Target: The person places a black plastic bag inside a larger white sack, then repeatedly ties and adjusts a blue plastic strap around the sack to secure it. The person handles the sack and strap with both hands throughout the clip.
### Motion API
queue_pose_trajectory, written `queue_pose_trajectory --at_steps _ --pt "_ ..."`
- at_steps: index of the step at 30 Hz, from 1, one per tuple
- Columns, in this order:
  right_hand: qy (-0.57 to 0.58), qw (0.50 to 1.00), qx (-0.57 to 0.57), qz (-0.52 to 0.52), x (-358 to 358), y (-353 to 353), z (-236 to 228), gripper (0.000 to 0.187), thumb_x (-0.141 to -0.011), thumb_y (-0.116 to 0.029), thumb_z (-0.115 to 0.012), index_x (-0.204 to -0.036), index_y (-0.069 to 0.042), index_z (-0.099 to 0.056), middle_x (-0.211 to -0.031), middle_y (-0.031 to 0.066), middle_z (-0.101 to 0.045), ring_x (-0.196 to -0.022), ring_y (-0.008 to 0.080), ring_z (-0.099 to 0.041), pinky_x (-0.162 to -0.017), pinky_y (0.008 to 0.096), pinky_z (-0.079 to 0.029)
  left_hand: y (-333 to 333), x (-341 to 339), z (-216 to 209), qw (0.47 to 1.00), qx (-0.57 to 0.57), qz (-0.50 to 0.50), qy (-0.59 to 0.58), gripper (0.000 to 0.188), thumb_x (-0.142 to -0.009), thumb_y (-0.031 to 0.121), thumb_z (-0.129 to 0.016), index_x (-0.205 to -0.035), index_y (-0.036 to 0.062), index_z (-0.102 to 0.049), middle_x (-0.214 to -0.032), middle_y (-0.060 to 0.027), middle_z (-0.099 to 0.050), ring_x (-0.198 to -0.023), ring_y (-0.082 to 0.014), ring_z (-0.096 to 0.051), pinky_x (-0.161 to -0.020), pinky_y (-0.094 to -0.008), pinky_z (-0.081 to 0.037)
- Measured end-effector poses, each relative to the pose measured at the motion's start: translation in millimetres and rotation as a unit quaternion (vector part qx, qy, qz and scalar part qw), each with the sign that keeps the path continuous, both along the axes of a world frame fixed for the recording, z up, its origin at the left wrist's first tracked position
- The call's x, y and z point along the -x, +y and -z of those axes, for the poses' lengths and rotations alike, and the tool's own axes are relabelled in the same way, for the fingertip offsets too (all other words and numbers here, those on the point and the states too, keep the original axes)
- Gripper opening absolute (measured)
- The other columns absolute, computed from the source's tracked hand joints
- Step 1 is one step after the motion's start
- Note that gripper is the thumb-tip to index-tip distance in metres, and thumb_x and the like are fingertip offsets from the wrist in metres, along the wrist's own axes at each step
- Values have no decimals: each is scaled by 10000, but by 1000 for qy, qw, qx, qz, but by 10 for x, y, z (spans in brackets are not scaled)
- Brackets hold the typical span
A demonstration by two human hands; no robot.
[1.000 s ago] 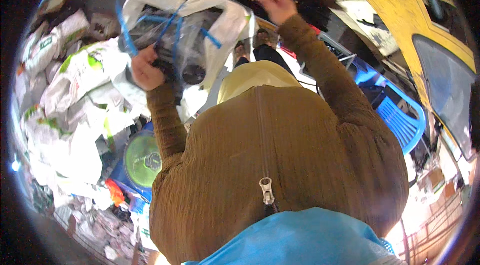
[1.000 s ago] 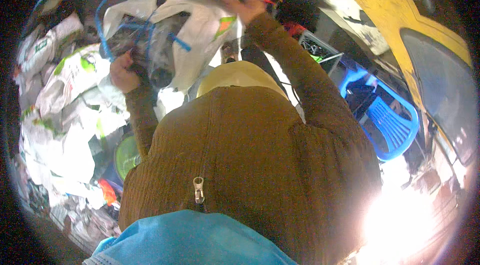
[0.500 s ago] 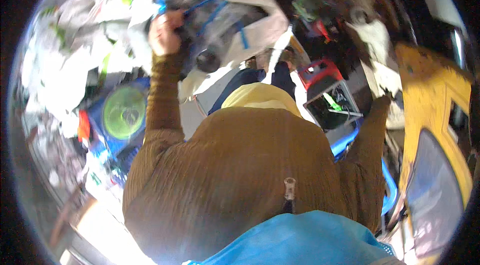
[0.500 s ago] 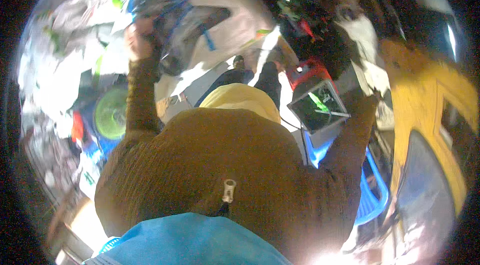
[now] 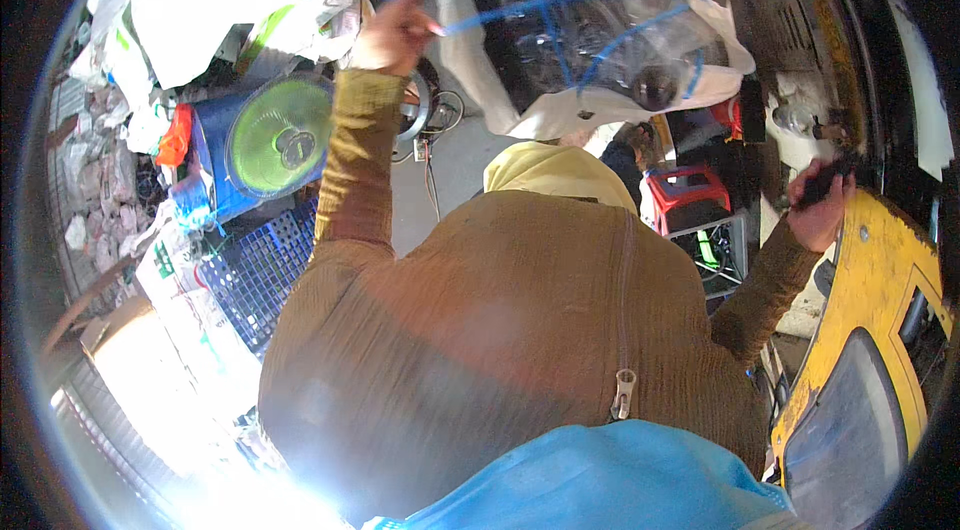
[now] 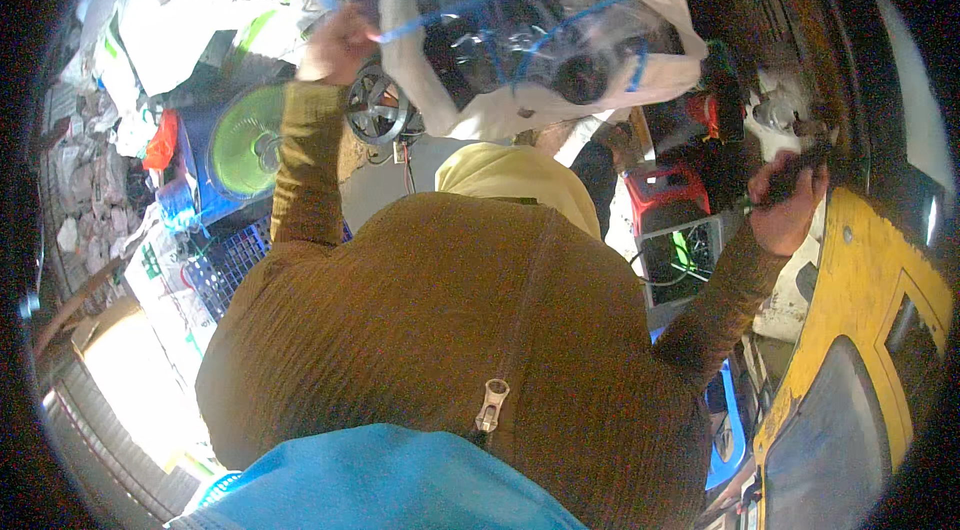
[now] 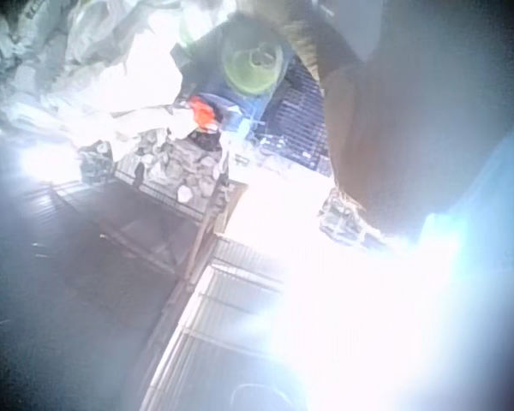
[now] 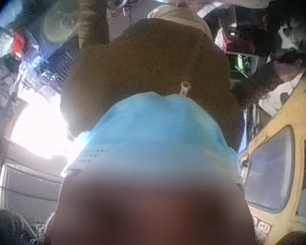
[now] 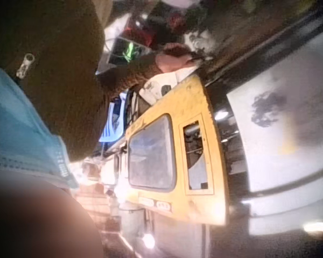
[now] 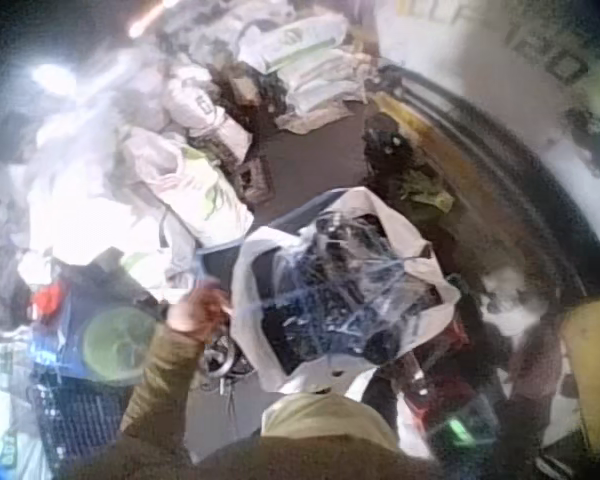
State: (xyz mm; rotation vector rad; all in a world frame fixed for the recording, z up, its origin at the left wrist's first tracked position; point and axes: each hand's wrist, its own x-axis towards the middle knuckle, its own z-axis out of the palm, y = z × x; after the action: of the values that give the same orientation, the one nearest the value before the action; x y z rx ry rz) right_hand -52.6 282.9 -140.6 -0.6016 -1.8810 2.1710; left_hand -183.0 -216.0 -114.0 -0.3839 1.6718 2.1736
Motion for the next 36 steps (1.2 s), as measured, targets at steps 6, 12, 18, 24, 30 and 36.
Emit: queue_pose_trajectory --at_steps 6,12,18,24,30,36 --pt "197 868 -374 -259 587 -1765 -880 258 -847 -104 -537 -1093 -29 -534 -910 77 -581 -807 190 -568 -694 292 -458 123 40 415 750 647 104 94 557 -609 446 -747 -784 -56 -579 -762 -179 -602 -713 -249 -636 -632 -308 -510" --pt "108 706 -606 -350 1078 -2637 -728 221 -836 -171 -498 -1013 -68 -581 -982 108 -588 -895 278 -574 -784 351 -465 -206 63 481 696 666 268 -9 732 -603 581 -671 -905 -82 -599 -771 -212 -617 -833 -350 -619 -724 -395 -496" --pt "178 541 -678 -464 1650 -3338 -167 200 -782 -170 -545 -897 -55 -661 -773 114 -634 -710 239 -617 -622 371 -487 -492 -118 636 670 624 352 195 395 -833 434 -455 -821 88 -646 -732 -211 -590 -733 -366 -583 -673 -419 -442" --pt "39 447 -690 -567 1781 -3938 17 225 -679 -179 -581 -823 -42 -687 -811 153 -659 -779 273 -648 -677 405 -514 -452 -227 639 799 548 222 106 416 -794 419 -495 -734 26 -618 -655 -214 -560 -654 -367 -569 -616 -424 -429" --pt "85 502 -663 -549 1678 -3860 15 232 -699 -199 -562 -814 -37 -682 -804 158 -655 -767 272 -648 -646 390 -517 -421 -287 598 825 523 190 98 400 -784 392 -521 -704 11 -611 -617 -205 -549 -616 -358 -563 -579 -412 -421" --pt "20 489 -668 -561 1642 -3917 -97 226 -724 -204 -544 -818 -52 -682 -826 158 -653 -763 263 -649 -641 387 -515 -422 -297 614 844 495 186 91 448 -798 430 -512 -745 -5 -604 -586 -164 -536 -568 -276 -534 -577 -369 -414"
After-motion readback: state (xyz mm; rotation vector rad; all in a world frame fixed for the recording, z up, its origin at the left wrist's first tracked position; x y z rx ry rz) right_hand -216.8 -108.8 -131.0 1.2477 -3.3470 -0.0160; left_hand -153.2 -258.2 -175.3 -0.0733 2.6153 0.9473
